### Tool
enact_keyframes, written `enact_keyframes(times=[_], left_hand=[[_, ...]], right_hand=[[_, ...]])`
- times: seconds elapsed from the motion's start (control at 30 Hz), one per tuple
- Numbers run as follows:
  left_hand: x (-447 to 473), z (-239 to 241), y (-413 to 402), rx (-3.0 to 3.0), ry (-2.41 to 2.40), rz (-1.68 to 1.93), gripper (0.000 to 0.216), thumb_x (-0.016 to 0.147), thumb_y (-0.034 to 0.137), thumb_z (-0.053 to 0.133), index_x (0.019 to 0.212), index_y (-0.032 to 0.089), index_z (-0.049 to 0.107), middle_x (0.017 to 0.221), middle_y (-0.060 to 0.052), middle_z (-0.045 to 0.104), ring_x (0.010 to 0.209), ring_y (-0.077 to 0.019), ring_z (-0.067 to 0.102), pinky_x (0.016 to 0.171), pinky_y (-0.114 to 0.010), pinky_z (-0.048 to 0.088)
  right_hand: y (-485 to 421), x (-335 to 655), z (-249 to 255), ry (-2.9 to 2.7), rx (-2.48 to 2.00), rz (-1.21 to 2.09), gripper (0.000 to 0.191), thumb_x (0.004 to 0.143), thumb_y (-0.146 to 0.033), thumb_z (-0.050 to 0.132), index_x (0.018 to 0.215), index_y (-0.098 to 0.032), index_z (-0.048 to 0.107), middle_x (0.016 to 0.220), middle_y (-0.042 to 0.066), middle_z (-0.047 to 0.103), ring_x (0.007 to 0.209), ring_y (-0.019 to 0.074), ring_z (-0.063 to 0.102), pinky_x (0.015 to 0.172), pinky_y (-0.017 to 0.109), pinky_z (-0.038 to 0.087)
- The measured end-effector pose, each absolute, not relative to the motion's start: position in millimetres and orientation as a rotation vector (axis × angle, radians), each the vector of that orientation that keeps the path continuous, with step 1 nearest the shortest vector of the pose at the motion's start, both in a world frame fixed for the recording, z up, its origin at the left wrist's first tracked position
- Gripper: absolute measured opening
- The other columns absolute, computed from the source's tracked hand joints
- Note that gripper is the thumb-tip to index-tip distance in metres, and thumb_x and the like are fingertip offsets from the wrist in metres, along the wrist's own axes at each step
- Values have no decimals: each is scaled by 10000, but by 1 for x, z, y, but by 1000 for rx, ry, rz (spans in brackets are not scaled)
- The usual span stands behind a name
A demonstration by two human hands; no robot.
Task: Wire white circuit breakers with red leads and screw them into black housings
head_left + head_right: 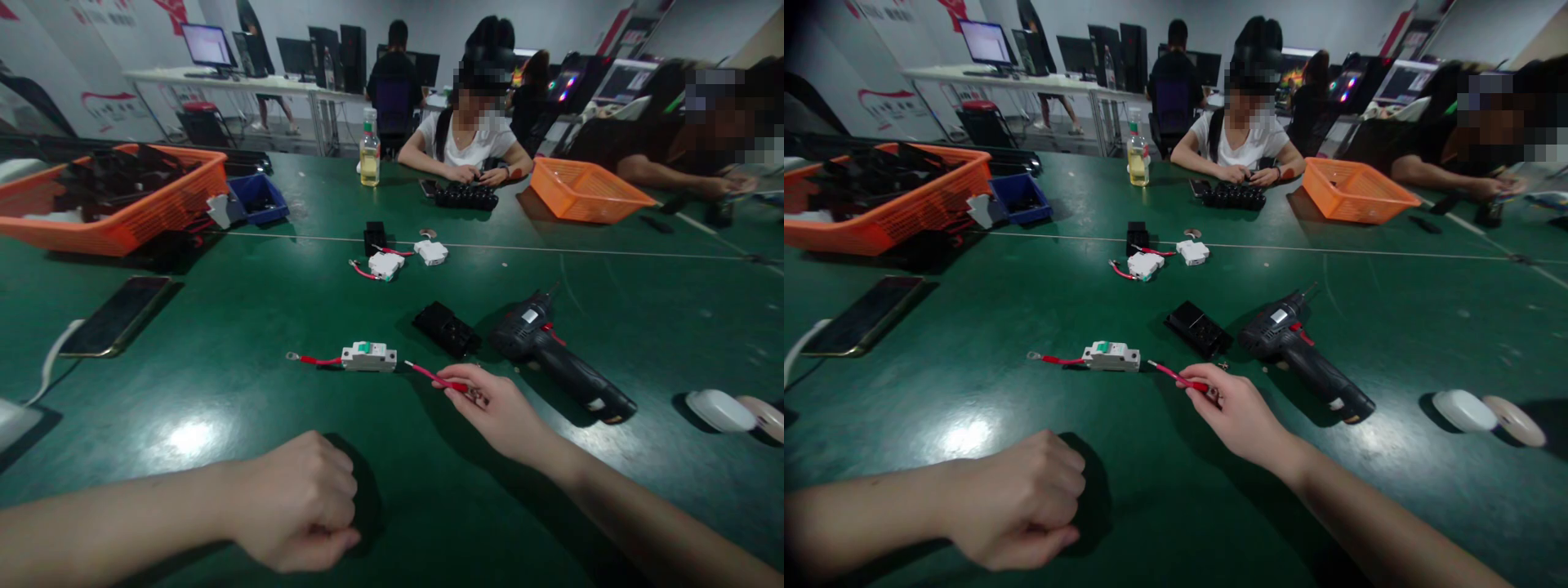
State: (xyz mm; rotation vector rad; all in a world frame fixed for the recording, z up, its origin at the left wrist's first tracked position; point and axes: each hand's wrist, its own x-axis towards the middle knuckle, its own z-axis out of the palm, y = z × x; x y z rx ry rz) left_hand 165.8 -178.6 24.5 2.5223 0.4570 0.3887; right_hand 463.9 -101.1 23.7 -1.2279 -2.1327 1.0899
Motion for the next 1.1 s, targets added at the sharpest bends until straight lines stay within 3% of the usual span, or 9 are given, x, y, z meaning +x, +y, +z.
enact_keyframes(times=[0.57, 0.77, 0.9, 1.03, 1.1], left_hand=[[165, 26, -178, 2535, 450, 389, 323, 878, 204, 531, 582, 203, 404, 555, 0, 531, 548, -125, 495, 519, -305, 357], [166, 29, -180, 2568, 464, 410, 319, 887, 201, 512, 579, 214, 431, 546, -1, 522, 544, -133, 484, 498, -316, 361], [164, 34, -176, 2691, 589, 709, 299, 876, 156, 503, 586, 211, 452, 536, 0, 502, 541, -140, 469, 510, -321, 352], [151, 34, -159, 2932, 899, 1045, 72, 823, 121, 620, 870, 176, 620, 738, -26, 653, 754, -172, 596, 713, -330, 469], [144, 31, -150, 3073, 1106, 1125, 256, 801, 132, 674, 1052, 166, 633, 930, -54, 709, 924, -206, 626, 836, -356, 475]], right_hand=[[-100, 463, 27, -2224, -1247, 980, 199, 963, -286, 547, 1108, -235, 673, 878, 17, 703, 642, 126, 590, 547, 247, 451], [-100, 464, 23, -2346, -1061, 870, 185, 968, -254, 546, 1074, -233, 696, 991, 44, 668, 722, 128, 591, 613, 262, 463], [-105, 463, 24, -2500, -1009, 659, 214, 978, -229, 510, 1125, -218, 665, 1024, 54, 660, 753, 133, 612, 643, 269, 492], [-111, 461, 23, -2608, -1030, 413, 202, 979, -222, 500, 1103, -196, 657, 1016, 54, 672, 795, 146, 648, 673, 271, 525], [-112, 461, 21, -2603, -1061, 311, 186, 977, -232, 509, 1066, -191, 667, 1001, 50, 674, 740, 134, 648, 632, 261, 520]])
